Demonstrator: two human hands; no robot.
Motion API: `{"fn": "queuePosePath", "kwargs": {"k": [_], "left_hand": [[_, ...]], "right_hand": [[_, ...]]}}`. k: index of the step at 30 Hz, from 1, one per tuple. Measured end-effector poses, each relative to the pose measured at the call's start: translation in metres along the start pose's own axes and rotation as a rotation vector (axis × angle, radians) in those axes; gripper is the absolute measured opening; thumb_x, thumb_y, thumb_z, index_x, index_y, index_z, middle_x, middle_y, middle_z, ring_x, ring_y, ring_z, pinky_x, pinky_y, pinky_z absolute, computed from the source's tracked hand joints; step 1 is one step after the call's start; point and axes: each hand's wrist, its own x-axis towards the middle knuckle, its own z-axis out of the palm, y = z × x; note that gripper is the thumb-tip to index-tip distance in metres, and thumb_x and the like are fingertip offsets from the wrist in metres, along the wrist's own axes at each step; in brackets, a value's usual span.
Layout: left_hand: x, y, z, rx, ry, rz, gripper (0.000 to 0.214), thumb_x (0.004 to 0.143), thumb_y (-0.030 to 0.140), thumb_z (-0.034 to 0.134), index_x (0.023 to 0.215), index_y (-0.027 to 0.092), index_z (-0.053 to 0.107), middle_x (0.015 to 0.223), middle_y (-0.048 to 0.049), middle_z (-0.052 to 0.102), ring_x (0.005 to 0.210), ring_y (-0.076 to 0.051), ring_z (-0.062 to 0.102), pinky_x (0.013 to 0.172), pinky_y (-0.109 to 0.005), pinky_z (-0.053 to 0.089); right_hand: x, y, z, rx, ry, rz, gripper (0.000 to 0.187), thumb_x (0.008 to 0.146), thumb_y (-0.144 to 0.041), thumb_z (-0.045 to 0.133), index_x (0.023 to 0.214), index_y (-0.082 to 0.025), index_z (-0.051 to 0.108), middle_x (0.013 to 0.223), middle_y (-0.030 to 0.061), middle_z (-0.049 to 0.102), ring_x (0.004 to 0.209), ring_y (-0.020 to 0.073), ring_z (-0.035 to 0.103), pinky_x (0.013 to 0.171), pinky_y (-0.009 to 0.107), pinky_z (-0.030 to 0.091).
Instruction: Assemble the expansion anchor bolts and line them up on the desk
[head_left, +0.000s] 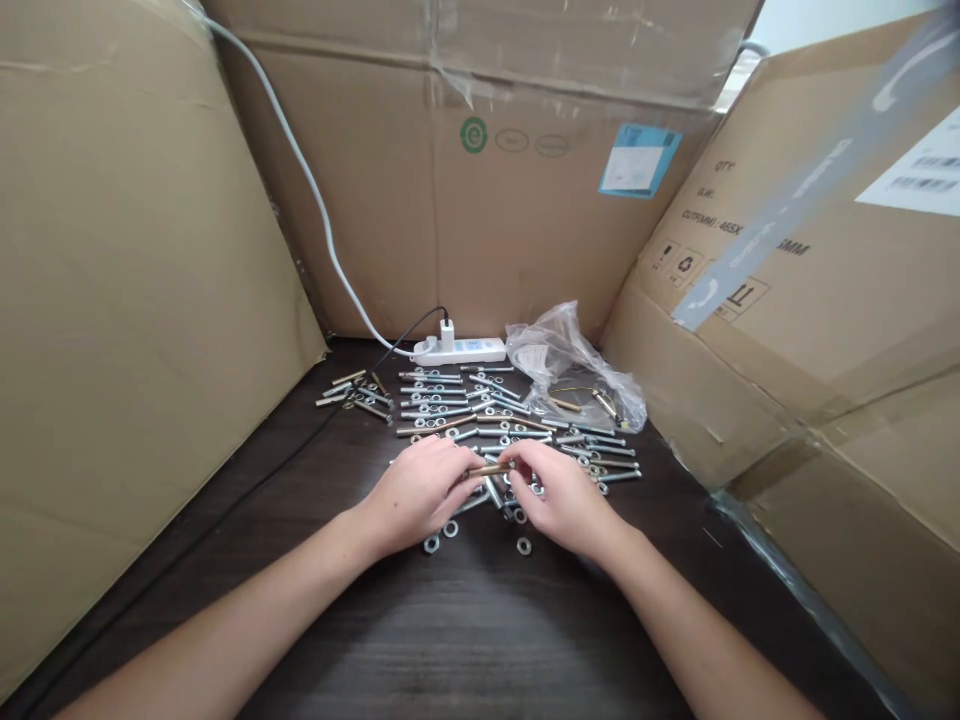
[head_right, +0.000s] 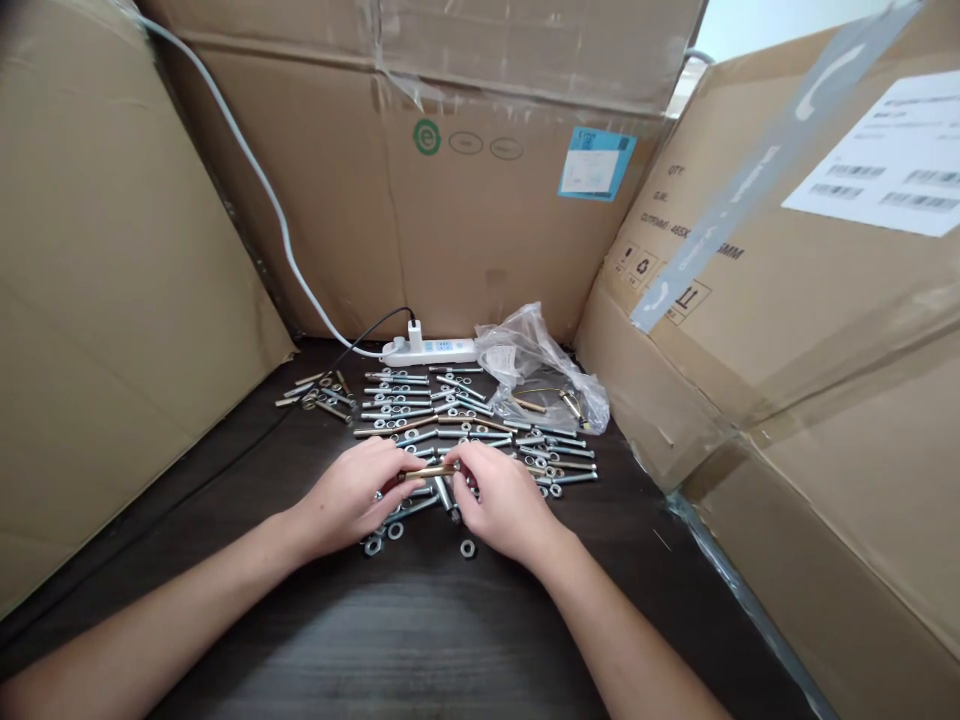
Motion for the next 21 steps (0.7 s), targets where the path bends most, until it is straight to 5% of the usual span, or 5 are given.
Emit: {"fn": "queuePosePath", "kwargs": {"k": [12, 21], "left_hand": [[0.002, -0.002, 0.002, -0.061, -0.065, -0.006, 0.024, 0.096, 0.023, 0.039, 0.112, 0.018, 0.056, 0.096, -0.004, 0.065, 0.085, -0.017, 0.056, 0.077, -0.031, 0.042], [0.003, 0.007, 0.009, -0.033, -0.068, 0.1, 0.025, 0.094, 0.015, 0.035, 0.11, 0.017, 0.054, 0.094, -0.0049, 0.064, 0.082, -0.017, 0.056, 0.075, -0.031, 0.043]], "right_hand": [[0.001, 0.007, -0.001, 0.01, -0.015, 0.033, 0.013, 0.091, -0.026, 0.052, 0.099, -0.02, 0.06, 0.087, 0.0024, 0.065, 0.078, 0.015, 0.059, 0.074, 0.027, 0.045], [-0.002, -0.003, -0.001, 0.043, -0.036, -0.034, 0.012, 0.085, -0.012, 0.045, 0.091, -0.019, 0.053, 0.092, 0.0047, 0.059, 0.084, 0.0174, 0.054, 0.075, 0.028, 0.042]]}}
